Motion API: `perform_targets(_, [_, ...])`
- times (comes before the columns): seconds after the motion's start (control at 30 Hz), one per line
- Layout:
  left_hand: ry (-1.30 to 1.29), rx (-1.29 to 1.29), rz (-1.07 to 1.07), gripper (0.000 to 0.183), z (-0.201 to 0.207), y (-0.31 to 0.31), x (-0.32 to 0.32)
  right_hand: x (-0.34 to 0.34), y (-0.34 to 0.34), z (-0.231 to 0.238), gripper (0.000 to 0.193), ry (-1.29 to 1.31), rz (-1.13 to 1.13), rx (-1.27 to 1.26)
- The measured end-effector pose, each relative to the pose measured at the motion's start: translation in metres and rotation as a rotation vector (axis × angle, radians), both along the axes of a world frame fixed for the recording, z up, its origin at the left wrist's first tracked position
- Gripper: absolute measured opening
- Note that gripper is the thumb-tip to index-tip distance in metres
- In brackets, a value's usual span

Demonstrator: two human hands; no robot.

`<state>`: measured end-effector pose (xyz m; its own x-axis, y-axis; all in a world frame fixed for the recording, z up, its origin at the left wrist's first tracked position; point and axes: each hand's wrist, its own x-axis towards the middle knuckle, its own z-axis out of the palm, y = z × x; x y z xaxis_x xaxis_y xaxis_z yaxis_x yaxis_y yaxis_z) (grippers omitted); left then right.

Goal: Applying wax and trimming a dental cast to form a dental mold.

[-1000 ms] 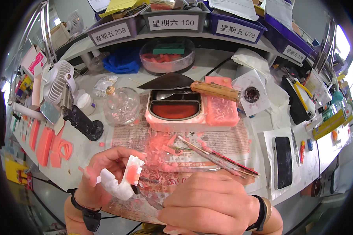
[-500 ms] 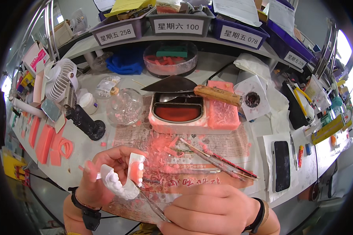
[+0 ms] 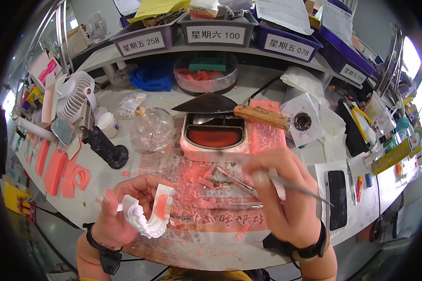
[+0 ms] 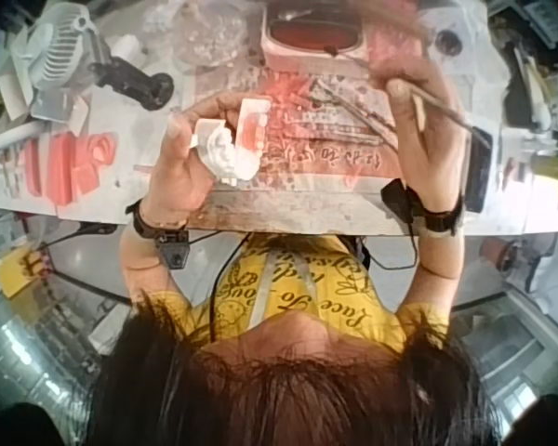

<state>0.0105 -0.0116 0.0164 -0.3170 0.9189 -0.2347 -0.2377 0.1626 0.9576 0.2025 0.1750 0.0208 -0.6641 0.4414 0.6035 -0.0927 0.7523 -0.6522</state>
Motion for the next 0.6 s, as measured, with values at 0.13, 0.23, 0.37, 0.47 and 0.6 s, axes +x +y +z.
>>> perform_targets(0.13, [-0.028, 0.033, -0.003, 0.120, -0.004, -0.001, 0.001, -0.006, 0.009, -0.008, 0.010, -0.224, -0.151, 0.001])
perform_targets(0.23, [-0.047, 0.006, -0.058, 0.117, 0.004, 0.000, 0.000, -0.007, 0.010, -0.010, 0.009, -0.174, -0.171, -0.056])
perform_targets(0.37, [-0.303, -0.041, -0.141, 0.100, 0.001, 0.002, 0.002, -0.007, 0.014, -0.016, 0.010, -0.152, -0.174, -0.137])
perform_targets(0.47, [-0.430, 0.035, -0.184, 0.092, 0.003, 0.002, 0.003, -0.006, 0.015, -0.019, 0.014, -0.002, -0.126, -0.341])
perform_targets(0.6, [-0.570, 0.114, -0.134, 0.083, 0.001, 0.001, 0.002, -0.005, 0.012, -0.013, 0.017, 0.025, -0.076, -0.485])
